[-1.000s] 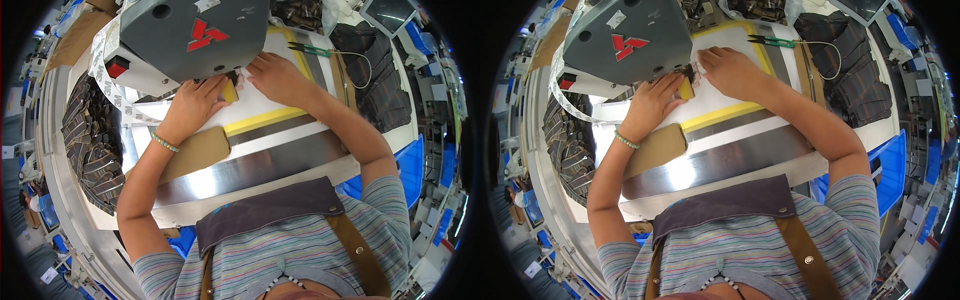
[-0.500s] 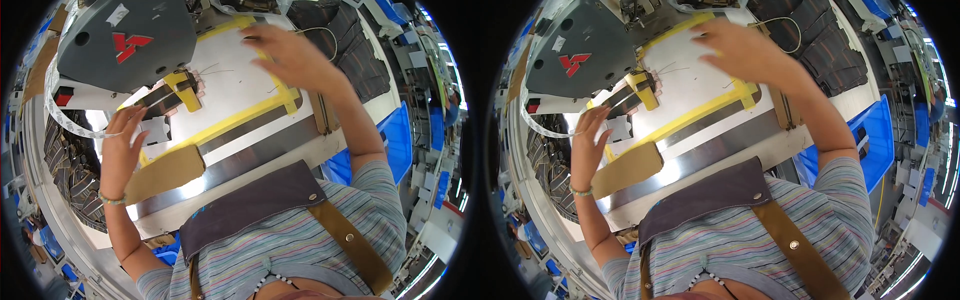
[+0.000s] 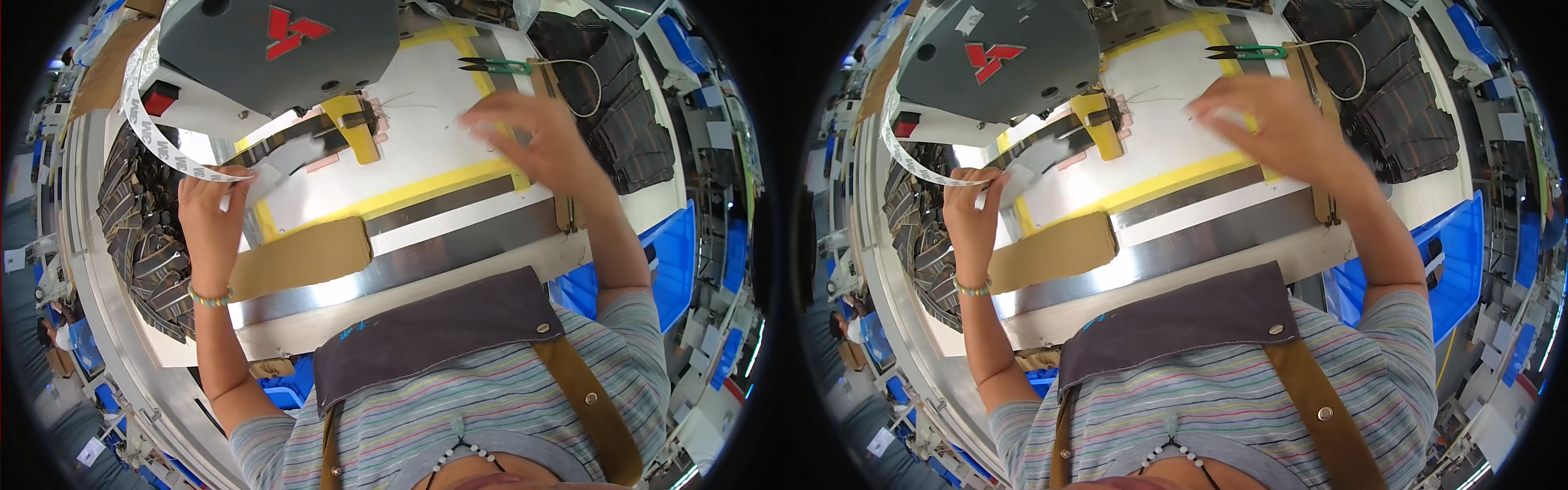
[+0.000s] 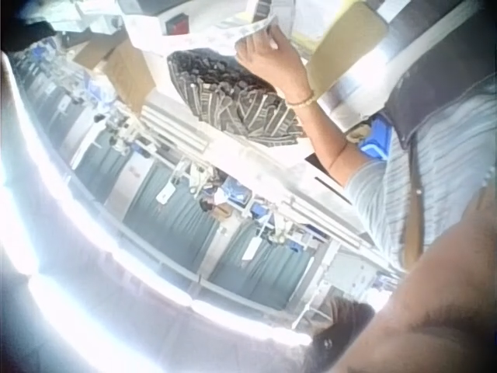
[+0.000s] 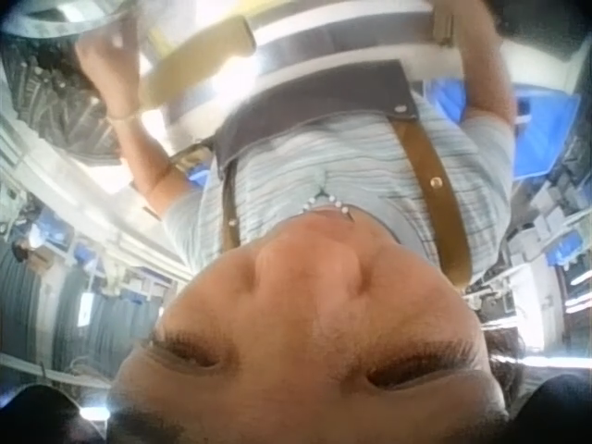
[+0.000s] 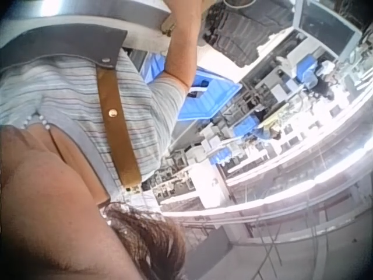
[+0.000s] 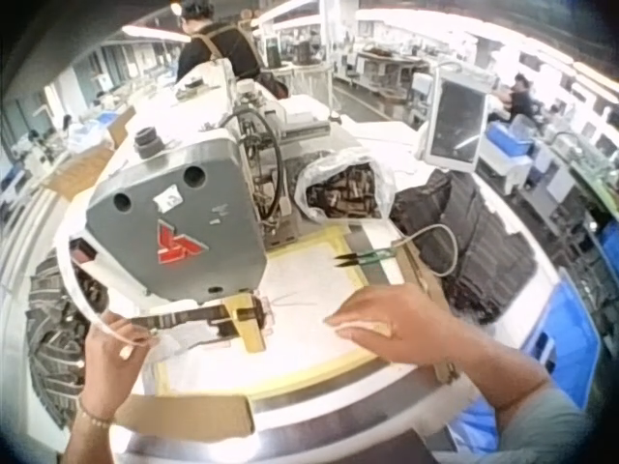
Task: Using an industrial sewing machine to assemble leather and fabric straps.
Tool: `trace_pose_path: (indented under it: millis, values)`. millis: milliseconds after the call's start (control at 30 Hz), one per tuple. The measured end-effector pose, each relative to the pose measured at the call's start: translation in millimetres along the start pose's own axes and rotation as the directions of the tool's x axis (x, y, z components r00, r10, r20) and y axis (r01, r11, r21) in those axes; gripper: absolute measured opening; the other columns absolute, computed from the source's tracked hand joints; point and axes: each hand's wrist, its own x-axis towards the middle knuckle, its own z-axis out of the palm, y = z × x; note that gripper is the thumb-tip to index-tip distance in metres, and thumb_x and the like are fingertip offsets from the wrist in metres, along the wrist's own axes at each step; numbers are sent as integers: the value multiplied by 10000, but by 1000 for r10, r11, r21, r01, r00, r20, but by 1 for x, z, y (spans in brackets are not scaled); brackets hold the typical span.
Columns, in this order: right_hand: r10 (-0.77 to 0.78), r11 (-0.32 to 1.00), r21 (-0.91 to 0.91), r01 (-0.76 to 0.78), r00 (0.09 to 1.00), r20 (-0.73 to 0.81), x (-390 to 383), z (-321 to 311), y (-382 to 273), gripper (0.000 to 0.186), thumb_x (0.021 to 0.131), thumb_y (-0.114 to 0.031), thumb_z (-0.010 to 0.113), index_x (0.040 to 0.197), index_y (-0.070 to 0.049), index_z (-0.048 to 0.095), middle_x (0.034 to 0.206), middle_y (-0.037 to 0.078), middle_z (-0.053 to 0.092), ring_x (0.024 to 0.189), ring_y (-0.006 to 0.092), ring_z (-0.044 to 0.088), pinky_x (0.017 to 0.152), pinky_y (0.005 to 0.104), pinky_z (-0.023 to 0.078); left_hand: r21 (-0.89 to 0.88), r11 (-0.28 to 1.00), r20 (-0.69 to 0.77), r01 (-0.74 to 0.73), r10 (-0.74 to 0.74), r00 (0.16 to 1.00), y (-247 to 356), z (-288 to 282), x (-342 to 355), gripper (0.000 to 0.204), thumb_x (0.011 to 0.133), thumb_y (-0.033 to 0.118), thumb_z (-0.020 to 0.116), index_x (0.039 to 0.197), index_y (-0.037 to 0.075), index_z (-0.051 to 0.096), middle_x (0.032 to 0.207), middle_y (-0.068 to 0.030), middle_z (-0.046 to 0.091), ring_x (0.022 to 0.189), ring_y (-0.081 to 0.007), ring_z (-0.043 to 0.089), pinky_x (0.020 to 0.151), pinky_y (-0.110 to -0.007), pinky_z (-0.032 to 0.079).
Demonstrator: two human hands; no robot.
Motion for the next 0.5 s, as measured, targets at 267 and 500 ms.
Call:
trace_pose_path:
  millis: [267, 500]
  values:
    - [371, 315, 912, -262, 919, 136, 18, 119, -83, 433, 1168, -308, 560, 1397, 45, 667, 1069, 61, 756, 1011, 168, 695, 945, 333, 555, -187, 901, -82, -391, 382, 921, 111, 13, 5, 188, 812, 52, 852, 969, 16, 756, 839, -69, 624, 774, -256, 640, 651, -376, 501]
    - [248, 830, 538, -148, 961, -118, 36, 105, -25, 260, 1146, -213, 544, 1182, 16, 663, 906, 119, 712, 851, 261, 667, 824, 420, 525, -191, 860, -132, -473, 455, 880, 108, 15, 2, 391, 912, 182, 825, 1256, 9, 760, 1141, -112, 770, 992, -282, 730, 783, -385, 556]
